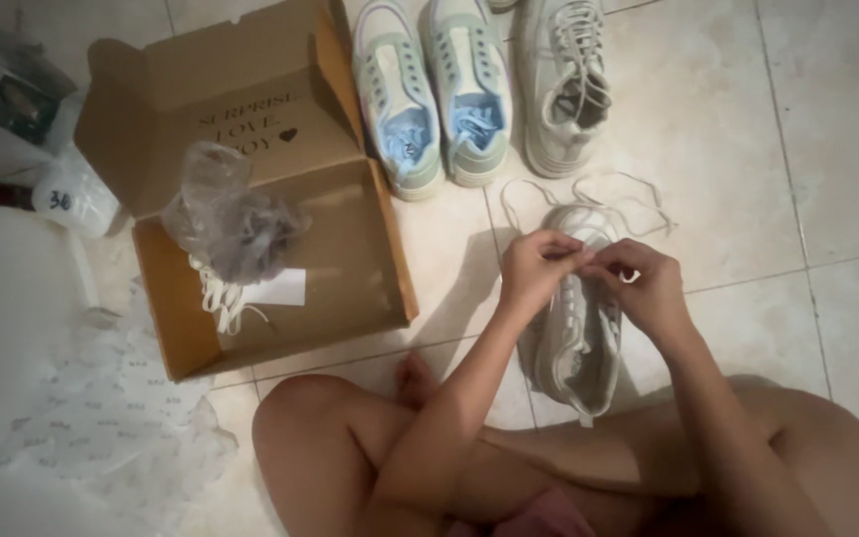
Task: The person sits on the floor and removes the laces from a pair of white sneakers. They then re-lace the shoes by threading the laces through the eyelets and tying them. The person repeats this process on the second shoe.
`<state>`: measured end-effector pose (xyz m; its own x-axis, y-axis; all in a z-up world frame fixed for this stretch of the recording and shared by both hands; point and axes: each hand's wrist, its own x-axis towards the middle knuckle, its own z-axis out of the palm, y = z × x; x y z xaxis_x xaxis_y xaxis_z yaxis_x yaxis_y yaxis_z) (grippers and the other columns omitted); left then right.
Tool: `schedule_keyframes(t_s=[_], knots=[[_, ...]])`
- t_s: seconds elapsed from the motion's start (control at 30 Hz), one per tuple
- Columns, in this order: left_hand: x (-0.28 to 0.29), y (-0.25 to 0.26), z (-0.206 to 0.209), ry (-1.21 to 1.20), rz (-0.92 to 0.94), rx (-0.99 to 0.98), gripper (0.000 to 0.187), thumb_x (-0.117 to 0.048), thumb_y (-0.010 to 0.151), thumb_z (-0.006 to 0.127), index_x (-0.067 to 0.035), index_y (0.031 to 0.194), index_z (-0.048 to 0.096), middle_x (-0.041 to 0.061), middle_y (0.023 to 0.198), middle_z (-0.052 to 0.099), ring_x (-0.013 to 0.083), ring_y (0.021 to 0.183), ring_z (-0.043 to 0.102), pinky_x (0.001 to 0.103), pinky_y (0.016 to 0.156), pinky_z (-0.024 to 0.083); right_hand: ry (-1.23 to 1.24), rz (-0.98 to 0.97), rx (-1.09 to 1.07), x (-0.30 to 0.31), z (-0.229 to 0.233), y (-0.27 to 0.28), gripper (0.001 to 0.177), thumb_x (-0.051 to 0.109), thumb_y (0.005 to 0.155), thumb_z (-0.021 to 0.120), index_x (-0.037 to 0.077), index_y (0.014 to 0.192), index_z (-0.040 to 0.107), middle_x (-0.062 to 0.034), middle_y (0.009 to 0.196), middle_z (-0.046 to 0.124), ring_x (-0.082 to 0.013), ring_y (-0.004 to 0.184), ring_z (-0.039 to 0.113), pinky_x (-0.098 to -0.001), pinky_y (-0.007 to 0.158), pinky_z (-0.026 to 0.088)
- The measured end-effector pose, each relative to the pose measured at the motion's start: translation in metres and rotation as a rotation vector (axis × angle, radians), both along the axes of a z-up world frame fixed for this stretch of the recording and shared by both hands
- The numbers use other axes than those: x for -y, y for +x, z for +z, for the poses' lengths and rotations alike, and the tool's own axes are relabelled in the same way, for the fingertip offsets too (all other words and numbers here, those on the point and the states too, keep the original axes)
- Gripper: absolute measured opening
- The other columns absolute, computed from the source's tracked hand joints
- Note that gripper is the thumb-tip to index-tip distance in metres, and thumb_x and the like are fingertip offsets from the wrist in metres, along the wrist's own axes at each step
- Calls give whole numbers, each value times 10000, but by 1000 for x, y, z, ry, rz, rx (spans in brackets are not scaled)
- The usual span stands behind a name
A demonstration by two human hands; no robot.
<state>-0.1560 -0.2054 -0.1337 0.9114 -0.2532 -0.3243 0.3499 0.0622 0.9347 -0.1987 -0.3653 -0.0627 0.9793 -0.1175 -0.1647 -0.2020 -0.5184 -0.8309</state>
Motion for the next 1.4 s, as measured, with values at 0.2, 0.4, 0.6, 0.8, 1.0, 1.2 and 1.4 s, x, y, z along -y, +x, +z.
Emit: schedule_keyframes(t_s=[0.2, 0.4, 0.6, 0.8, 1.0, 1.2, 1.4], knots=[[8, 0, 28, -85, -13, 32, 198, -93, 861, 820, 2, 1015, 741, 71, 957, 777, 156, 892, 735, 303, 824, 593, 6, -45, 35, 7, 1, -4, 72, 79, 871, 783, 34, 924, 764, -29, 849, 710, -131, 691, 548, -277, 633, 457], [-14, 7, 82, 512, -161, 1076, 265, -54, 782, 716, -39, 1045, 744, 92, 1147, 720, 344, 1210, 603, 495, 1099, 355, -315, 199, 142, 24, 22, 2, 127, 57, 805, 775, 38, 930, 759, -78, 889, 702, -261, 805, 609, -383, 731, 519], [-15, 10, 76, 611, -298, 973, 72, -53, 881, 661, -54, 928, 717, 74, 980, 689, 257, 1077, 629, 480, 1120, 393, -217, 197, 125, 17, 31, 7, 108, 18, 850, 746, 61, 948, 755, -73, 924, 712, -248, 825, 646, -365, 723, 535], [-28, 13, 72, 658, -336, 874, 57, -77, 858, 685, -76, 906, 714, 77, 957, 693, 283, 1032, 610, 450, 1017, 401, -101, -73, -1, 21, 20, -3, 136, 22, 866, 776, 32, 995, 738, -52, 927, 722, -183, 734, 640, -325, 657, 522], [-23, 12, 75, 699, -349, 911, 43, -116, 829, 715, -91, 823, 749, 65, 875, 704, 279, 988, 611, 481, 1003, 375, 50, -131, -58, 22, -1, -16, 155, 73, 858, 808, 23, 989, 741, -47, 948, 750, -123, 850, 715, -270, 743, 590], [-16, 8, 66, 664, -307, 930, 46, -65, 833, 688, -61, 820, 733, 81, 875, 696, 284, 1011, 606, 469, 1056, 385, 44, -114, -50, 16, -2, -13, 153, 76, 846, 819, 18, 971, 753, -53, 952, 756, -132, 833, 710, -275, 728, 584], [-15, 7, 64, 658, -322, 910, 72, -21, 814, 657, -50, 812, 723, 84, 890, 693, 289, 1039, 595, 477, 1057, 383, 46, -120, -41, 13, -1, -12, 148, 66, 831, 824, 14, 949, 752, -54, 914, 762, -123, 801, 710, -270, 730, 597]])
